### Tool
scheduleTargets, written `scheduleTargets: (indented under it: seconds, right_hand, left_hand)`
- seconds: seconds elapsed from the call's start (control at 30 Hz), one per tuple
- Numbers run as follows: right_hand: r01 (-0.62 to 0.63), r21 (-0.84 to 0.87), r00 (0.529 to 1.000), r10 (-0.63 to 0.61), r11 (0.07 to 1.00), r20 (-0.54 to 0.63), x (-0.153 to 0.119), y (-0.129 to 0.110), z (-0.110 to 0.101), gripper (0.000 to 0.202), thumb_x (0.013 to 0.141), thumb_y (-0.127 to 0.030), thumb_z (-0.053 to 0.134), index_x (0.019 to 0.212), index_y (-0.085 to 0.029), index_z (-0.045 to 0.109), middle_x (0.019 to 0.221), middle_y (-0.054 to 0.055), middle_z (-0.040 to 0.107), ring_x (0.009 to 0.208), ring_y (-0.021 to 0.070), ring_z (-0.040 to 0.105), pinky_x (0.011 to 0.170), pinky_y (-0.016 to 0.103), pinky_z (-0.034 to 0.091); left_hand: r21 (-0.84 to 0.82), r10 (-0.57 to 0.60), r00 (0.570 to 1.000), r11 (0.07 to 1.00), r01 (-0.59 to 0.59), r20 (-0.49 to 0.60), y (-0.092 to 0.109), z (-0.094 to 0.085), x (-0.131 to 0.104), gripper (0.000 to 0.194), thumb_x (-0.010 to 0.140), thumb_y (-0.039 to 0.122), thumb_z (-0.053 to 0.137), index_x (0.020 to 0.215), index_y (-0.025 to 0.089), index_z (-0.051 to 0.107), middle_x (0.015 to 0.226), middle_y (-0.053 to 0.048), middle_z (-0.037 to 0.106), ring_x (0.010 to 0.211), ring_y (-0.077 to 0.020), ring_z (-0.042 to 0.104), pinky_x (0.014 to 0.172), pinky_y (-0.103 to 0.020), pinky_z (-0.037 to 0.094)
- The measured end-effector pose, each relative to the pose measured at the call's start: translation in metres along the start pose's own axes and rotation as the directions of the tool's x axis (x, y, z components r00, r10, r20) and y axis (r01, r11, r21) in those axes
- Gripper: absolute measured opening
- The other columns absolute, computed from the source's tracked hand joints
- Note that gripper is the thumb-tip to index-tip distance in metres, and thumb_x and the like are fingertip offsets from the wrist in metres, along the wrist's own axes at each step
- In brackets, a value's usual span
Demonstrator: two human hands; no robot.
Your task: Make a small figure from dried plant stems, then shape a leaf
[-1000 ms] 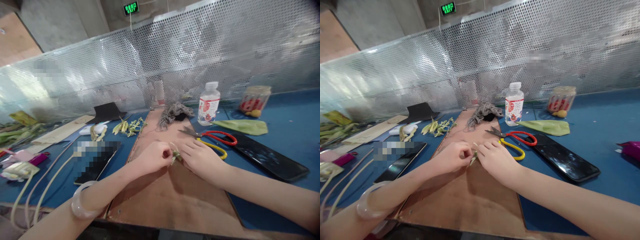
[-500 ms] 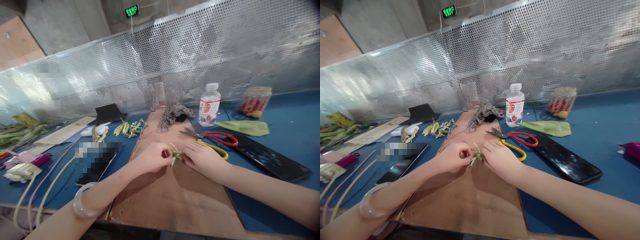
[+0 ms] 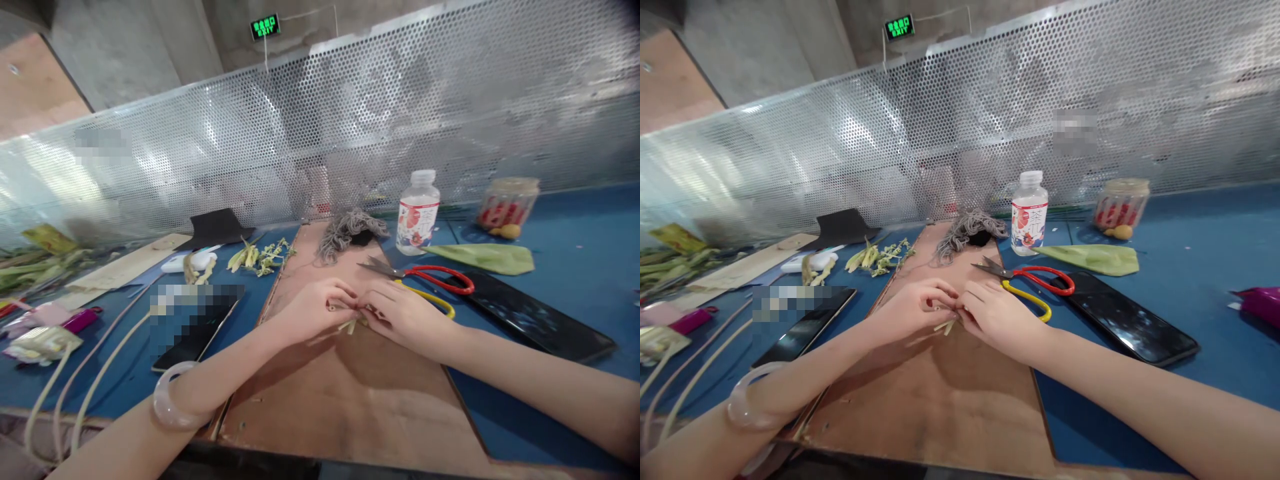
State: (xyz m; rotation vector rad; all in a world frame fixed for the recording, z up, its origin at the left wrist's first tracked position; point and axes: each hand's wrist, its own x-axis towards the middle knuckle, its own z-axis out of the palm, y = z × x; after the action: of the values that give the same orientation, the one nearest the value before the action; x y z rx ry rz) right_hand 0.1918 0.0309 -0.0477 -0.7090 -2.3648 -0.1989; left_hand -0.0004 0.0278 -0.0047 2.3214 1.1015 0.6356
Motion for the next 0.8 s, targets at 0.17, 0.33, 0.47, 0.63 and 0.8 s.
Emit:
scheduleTargets:
  seconds: [0.17,0.33,0.47,0.63,0.8]
  right_hand:
    - [-0.037,0.038,0.999,0.035,0.999,0.035,-0.0005,-0.0005,0.0009,0.014,0.089,-0.015,0.044,0.085,-0.014,0.057,0.081,0.008,0.060,0.078,0.0195,0.058,0.071,0.033,0.046]
    - [-0.095,0.086,0.992,0.088,0.992,0.086,-0.0032,0.0014,-0.0015,0.013,0.084,-0.013,0.048,0.092,-0.015,0.057,0.087,0.009,0.060,0.081,0.0207,0.058,0.073,0.035,0.046]
    - [-0.110,0.135,0.991,0.098,0.985,0.095,-0.0032,-0.0008,-0.0060,0.016,0.082,-0.016,0.052,0.097,-0.016,0.058,0.094,0.009,0.061,0.090,0.0222,0.057,0.079,0.037,0.045]
    - [-0.195,0.159,0.977,0.178,0.968,0.113,-0.0003,-0.0021,-0.0041,0.020,0.092,-0.027,0.045,0.081,-0.017,0.059,0.080,0.006,0.061,0.078,0.0183,0.057,0.073,0.032,0.044]
    - [-0.195,0.220,0.977,0.168,0.956,0.133,-0.0003,0.0006,-0.0008,0.021,0.093,-0.018,0.042,0.081,-0.017,0.059,0.082,0.005,0.063,0.081,0.0176,0.057,0.074,0.031,0.043]
  left_hand:
    - [-0.014,-0.054,0.999,0.998,0.054,-0.001,0.0007,0.0031,0.0018,0.007,0.074,0.020,0.065,0.073,0.014,0.068,0.097,-0.006,0.066,0.075,-0.0126,0.059,0.067,-0.024,0.045]
    - [0.016,-0.008,0.999,1.000,0.009,-0.031,-0.0033,0.0041,0.0017,0.007,0.075,0.019,0.063,0.075,0.015,0.069,0.095,-0.004,0.067,0.077,-0.0129,0.059,0.068,-0.025,0.045]
    - [0.037,-0.044,0.998,0.998,0.046,-0.042,-0.0034,0.0029,0.0003,0.008,0.075,0.020,0.063,0.077,0.016,0.070,0.104,-0.005,0.064,0.078,-0.0126,0.060,0.070,-0.025,0.046]
    - [0.062,-0.009,0.999,0.998,0.011,-0.042,-0.0032,0.0024,-0.0018,0.008,0.075,0.022,0.063,0.077,0.018,0.070,0.107,-0.005,0.061,0.090,-0.0153,0.061,0.079,-0.028,0.046]
    - [0.108,0.016,1.000,0.994,-0.015,-0.014,-0.0039,0.0017,-0.0024,0.008,0.076,0.021,0.063,0.077,0.019,0.070,0.106,-0.005,0.061,0.092,-0.0158,0.060,0.085,-0.029,0.045]
